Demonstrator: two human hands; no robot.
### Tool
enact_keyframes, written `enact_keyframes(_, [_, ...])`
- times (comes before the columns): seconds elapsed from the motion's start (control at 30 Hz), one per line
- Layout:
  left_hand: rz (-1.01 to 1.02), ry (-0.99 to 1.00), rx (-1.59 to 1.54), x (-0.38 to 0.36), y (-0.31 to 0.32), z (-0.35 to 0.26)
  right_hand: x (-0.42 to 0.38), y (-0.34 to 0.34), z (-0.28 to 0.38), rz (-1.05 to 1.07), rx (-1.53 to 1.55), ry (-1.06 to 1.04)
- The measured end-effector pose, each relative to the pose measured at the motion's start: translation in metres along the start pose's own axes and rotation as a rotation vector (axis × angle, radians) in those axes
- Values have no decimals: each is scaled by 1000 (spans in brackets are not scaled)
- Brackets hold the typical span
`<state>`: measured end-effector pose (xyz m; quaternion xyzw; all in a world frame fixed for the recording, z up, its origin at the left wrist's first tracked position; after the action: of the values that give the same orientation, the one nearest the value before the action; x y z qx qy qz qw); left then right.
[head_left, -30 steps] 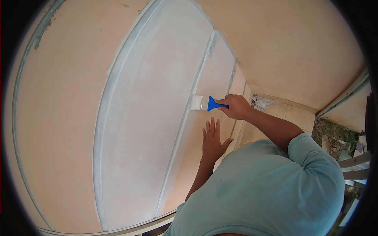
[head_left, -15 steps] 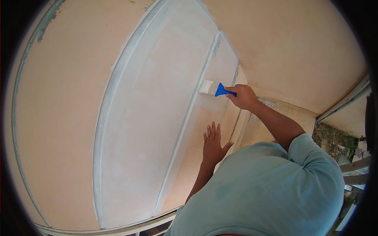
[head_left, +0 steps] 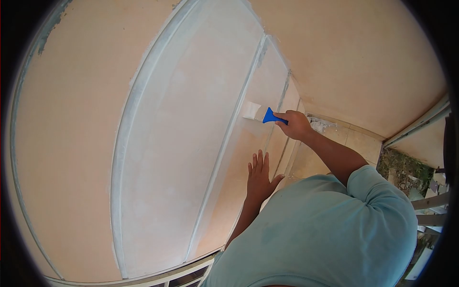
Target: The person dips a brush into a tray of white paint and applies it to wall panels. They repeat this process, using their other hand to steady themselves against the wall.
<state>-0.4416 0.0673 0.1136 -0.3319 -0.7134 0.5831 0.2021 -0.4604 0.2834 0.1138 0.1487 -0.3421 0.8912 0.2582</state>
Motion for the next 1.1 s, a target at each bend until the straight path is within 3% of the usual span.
enact_keyframes(0.43, [25, -65, -19, -21, 9, -21, 10, -39, 37, 6, -12, -61])
enact_keyframes(0.53, [25, -77, -19, -22, 12, -21, 14, -49, 49, 51, -97, -79])
enact_keyframes(0.6, [36, -81, -21, -19, 13, -23, 19, -52, 63, 192, -168, -59])
enact_keyframes(0.9, [62, -59, -10, -5, 1, -58, 23, -63, 89, 399, -127, -199])
enact_keyframes(1.1, [47, -53, -26, -14, 12, -39, 40, -48, 68, 388, -144, -130])
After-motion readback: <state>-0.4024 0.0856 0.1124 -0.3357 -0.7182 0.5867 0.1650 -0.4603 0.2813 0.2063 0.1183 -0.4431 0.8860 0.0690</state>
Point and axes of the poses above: each hand's wrist, its own x-axis towards the middle knuckle, its own y-axis out of the palm, z = x × y, the point moved 10 cm from there along x, towards the middle knuckle, and after that the axes turned 10 degrees about -y, right-handed, at the moved point
